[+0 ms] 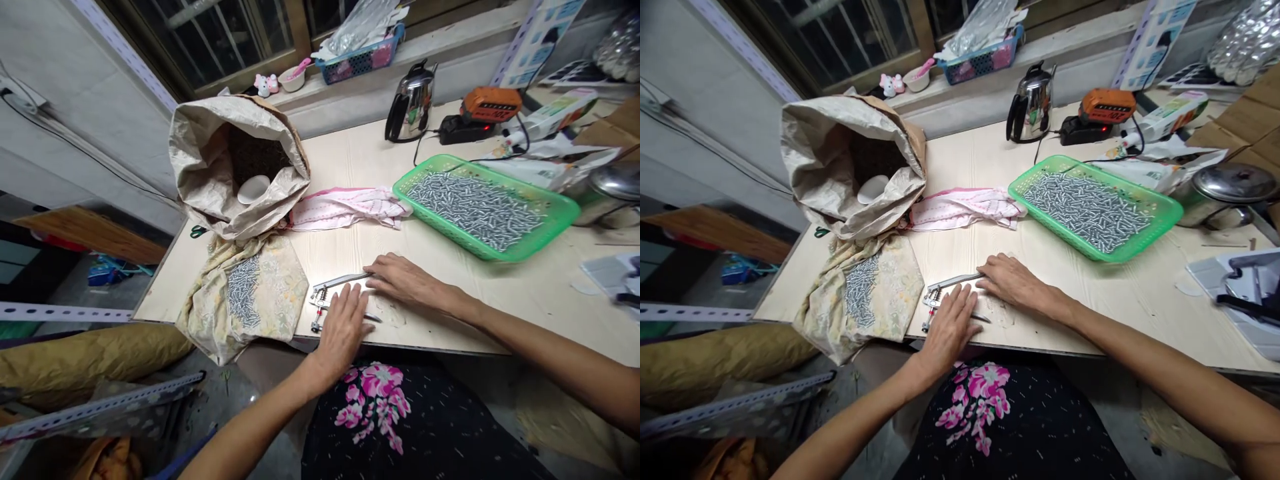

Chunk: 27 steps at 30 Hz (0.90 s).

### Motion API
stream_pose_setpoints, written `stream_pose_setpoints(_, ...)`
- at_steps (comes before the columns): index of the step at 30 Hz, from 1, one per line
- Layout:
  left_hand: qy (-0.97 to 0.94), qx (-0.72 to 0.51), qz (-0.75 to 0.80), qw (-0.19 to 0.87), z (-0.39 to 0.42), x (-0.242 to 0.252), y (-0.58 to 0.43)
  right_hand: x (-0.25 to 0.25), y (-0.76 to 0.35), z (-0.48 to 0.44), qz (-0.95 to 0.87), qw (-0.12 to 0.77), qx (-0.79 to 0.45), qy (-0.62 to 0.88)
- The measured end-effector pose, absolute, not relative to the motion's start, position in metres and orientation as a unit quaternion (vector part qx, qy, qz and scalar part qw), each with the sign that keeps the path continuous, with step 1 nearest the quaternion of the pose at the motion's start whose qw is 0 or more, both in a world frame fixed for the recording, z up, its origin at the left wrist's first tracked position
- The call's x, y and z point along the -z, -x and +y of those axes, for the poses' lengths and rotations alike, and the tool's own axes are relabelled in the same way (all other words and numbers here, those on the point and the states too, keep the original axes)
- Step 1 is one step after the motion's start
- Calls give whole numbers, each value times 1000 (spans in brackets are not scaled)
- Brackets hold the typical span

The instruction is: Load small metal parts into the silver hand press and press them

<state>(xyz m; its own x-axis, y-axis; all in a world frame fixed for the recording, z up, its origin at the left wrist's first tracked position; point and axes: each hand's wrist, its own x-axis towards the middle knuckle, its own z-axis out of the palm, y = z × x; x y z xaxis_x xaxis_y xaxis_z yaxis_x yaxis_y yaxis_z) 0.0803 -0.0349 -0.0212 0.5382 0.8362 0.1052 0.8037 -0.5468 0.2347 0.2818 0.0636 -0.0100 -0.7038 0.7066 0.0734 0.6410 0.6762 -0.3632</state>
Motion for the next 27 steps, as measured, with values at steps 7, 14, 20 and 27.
stream_pose_setpoints(7,-865,-170,451,136,-52,39,-84,13,-268,98,-904,88,-101,406)
stream_pose_setpoints(14,-859,-219,437,153,-54,48,-86,-22,-197,68,-959,55,-110,255)
stream_pose_setpoints(20,-834,-216,464,205,-60,67,-89,-3,-144,41,-983,-43,-91,154)
stream_pose_setpoints(27,-846,-236,442,179,-59,63,-91,-16,-152,45,-935,151,-181,266)
